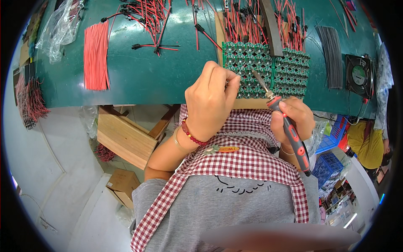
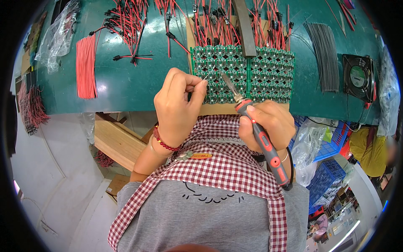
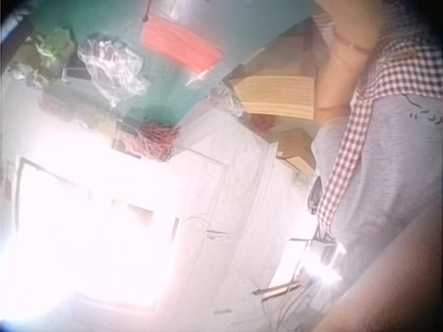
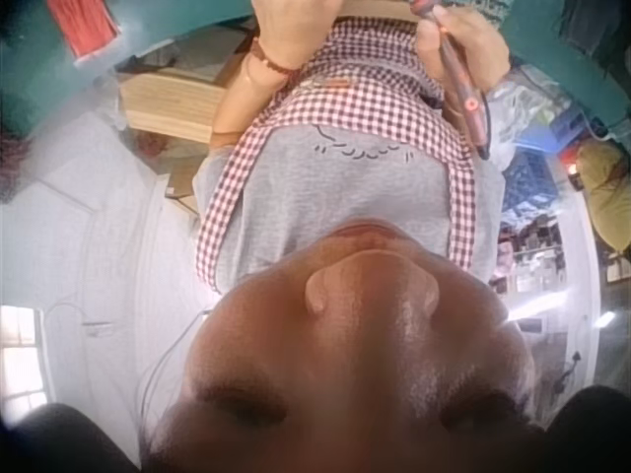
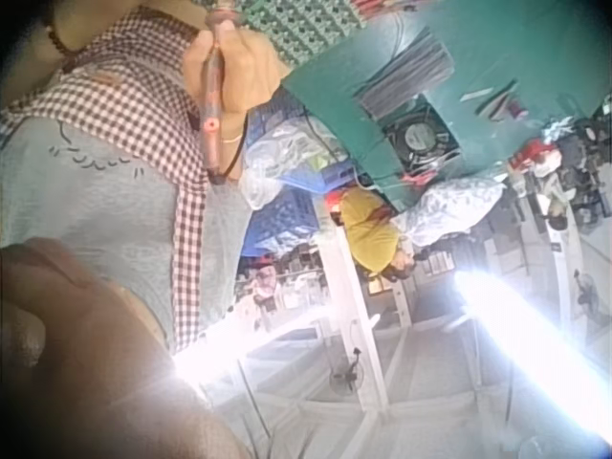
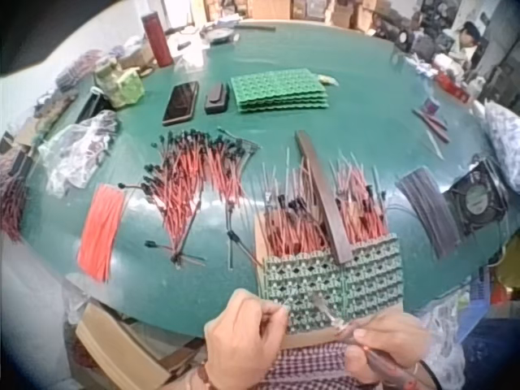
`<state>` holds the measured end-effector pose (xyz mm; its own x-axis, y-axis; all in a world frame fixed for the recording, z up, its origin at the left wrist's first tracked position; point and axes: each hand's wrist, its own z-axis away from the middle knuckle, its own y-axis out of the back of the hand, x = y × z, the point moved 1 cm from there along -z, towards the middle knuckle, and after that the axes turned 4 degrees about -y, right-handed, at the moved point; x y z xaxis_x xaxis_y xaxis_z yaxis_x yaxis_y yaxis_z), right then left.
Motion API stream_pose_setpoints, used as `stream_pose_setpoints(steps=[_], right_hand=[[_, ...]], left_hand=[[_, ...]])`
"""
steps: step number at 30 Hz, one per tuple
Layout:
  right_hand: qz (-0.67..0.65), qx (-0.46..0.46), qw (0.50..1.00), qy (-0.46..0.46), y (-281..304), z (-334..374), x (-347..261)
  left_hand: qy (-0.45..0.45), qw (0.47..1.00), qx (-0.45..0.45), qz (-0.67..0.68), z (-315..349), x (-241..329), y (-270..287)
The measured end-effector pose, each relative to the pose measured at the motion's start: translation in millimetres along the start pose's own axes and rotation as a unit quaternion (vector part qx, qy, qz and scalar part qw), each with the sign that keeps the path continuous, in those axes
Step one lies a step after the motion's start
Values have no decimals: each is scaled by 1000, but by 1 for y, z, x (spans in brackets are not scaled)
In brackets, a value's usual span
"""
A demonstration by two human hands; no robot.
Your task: The person attaches red wires to a large green printed circuit board (PCB) assembly using a soldering iron and solder wire.
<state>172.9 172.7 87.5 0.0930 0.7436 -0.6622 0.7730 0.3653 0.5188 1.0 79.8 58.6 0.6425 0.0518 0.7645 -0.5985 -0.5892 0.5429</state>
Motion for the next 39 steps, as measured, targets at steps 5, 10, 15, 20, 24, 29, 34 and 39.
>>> stream_pose_setpoints(steps=[5, 10, 15, 20, 24, 29, 34, 39], right_hand=[[21, -33, 999, -3, -5, 1, 1], [28, -35, 999, 0, -8, 1, 3], [39, -36, 999, 16, -7, 0, 3], [40, -37, 998, 20, -8, 0, 3], [47, -45, 998, 9, -7, -3, -2], [51, -59, 997, -26, -8, -9, -9], [54, -61, 997, -9, -7, -8, -6], [37, -45, 998, 15, 4, -6, -7]], left_hand=[[8, 1000, -11, -17, 2, 0, -4], [5, 1000, -10, -16, 0, -2, -7], [0, 1000, -9, -18, -1, 1, -5], [0, 1000, -7, -12, -1, -1, -5], [3, 1000, -11, -13, -2, -2, -8], [-6, 1000, -5, 0, -4, -1, -10], [-14, 1000, 2, 4, -6, 1, -10], [12, 1000, 6, -18, 0, 7, -1]])
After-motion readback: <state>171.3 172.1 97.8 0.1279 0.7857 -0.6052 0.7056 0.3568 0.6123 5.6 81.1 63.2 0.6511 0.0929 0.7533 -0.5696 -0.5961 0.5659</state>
